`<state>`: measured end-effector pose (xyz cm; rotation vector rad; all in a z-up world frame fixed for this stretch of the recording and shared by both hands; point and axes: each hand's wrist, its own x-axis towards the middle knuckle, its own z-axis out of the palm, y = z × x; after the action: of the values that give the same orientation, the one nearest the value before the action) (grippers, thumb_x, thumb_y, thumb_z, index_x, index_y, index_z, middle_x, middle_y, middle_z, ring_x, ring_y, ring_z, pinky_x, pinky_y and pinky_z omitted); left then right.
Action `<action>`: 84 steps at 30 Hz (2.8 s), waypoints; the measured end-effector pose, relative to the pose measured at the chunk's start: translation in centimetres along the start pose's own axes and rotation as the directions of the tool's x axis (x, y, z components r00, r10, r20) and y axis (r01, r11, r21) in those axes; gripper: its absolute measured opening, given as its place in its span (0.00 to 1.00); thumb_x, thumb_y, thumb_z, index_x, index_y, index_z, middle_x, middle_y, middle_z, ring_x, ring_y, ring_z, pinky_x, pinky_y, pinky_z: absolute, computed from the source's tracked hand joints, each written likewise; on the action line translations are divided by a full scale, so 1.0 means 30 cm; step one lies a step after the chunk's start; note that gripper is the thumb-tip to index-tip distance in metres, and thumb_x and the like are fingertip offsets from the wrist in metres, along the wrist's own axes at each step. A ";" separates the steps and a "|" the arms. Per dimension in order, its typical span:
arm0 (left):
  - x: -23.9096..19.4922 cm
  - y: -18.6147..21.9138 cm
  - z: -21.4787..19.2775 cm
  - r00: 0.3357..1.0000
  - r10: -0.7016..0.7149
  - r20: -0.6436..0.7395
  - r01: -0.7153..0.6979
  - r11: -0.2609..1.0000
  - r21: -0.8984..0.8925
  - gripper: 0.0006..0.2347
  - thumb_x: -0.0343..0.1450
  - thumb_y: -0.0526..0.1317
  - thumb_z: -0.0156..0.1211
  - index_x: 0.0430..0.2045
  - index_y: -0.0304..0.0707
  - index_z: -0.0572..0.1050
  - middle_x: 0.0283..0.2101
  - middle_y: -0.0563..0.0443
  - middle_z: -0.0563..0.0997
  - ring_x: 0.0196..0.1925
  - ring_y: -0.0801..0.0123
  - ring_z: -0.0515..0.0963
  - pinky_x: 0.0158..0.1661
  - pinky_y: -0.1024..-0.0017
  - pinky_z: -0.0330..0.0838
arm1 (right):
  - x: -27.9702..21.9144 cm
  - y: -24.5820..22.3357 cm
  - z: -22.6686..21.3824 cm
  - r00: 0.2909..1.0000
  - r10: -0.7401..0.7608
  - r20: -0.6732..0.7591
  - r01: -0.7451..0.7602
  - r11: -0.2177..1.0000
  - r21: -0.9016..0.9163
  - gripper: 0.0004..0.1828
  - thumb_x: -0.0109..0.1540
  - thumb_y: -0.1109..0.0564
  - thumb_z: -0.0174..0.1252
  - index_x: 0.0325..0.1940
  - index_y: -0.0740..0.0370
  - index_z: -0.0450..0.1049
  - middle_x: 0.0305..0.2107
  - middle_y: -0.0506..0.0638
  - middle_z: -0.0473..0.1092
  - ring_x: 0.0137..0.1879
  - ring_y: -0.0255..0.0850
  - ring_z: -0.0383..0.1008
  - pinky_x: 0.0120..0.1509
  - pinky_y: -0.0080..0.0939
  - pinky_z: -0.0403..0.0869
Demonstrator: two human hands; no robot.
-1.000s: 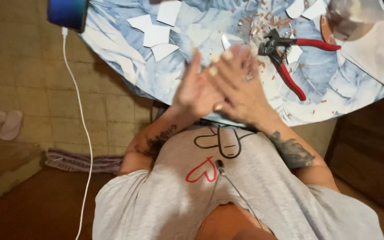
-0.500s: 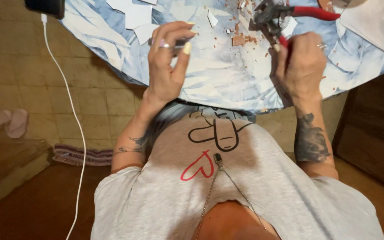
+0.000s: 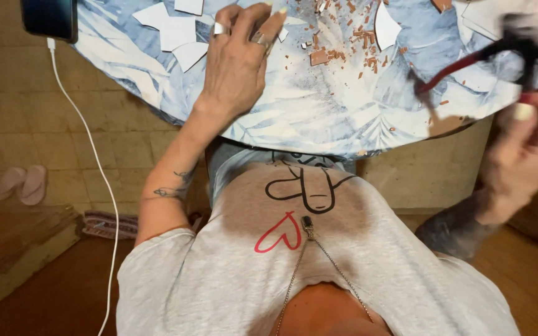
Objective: Nipping small white tiles into smaller pieces using tile nippers for a mosaic project.
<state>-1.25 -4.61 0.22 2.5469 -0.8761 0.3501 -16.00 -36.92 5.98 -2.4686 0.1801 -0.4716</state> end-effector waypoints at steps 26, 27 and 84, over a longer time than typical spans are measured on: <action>0.248 0.110 -0.038 0.987 -0.024 -0.159 -0.116 0.580 -0.807 0.06 0.66 0.29 0.49 0.32 0.37 0.70 0.26 0.50 0.77 0.25 0.75 0.77 0.27 0.81 0.72 | 0.162 -0.005 0.261 0.943 -0.215 0.255 0.157 0.961 0.230 0.20 0.65 0.50 0.40 0.43 0.73 0.64 0.29 0.57 0.65 0.29 0.43 0.61 0.33 0.40 0.60; 0.256 0.123 -0.062 0.986 -0.164 0.011 0.069 0.352 -0.933 0.06 0.65 0.27 0.51 0.30 0.36 0.71 0.24 0.50 0.76 0.22 0.78 0.74 0.19 0.87 0.72 | 0.191 -0.011 0.255 0.935 -0.285 0.209 0.244 0.949 0.201 0.23 0.65 0.48 0.40 0.44 0.76 0.66 0.28 0.59 0.66 0.30 0.44 0.63 0.33 0.41 0.60; 0.223 0.059 -0.020 0.917 -0.398 -0.030 0.060 0.211 -0.976 0.05 0.62 0.28 0.56 0.28 0.34 0.72 0.32 0.49 0.75 0.33 0.72 0.75 0.35 0.80 0.75 | 0.464 -0.097 0.329 0.704 -0.413 0.578 0.473 0.880 0.053 0.27 0.50 0.59 0.45 0.52 0.75 0.61 0.34 0.63 0.61 0.33 0.52 0.63 0.35 0.48 0.66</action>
<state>2.73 -9.09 3.71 1.3004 -0.3279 -0.0009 0.65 -32.47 4.39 -2.6227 -0.6786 0.1277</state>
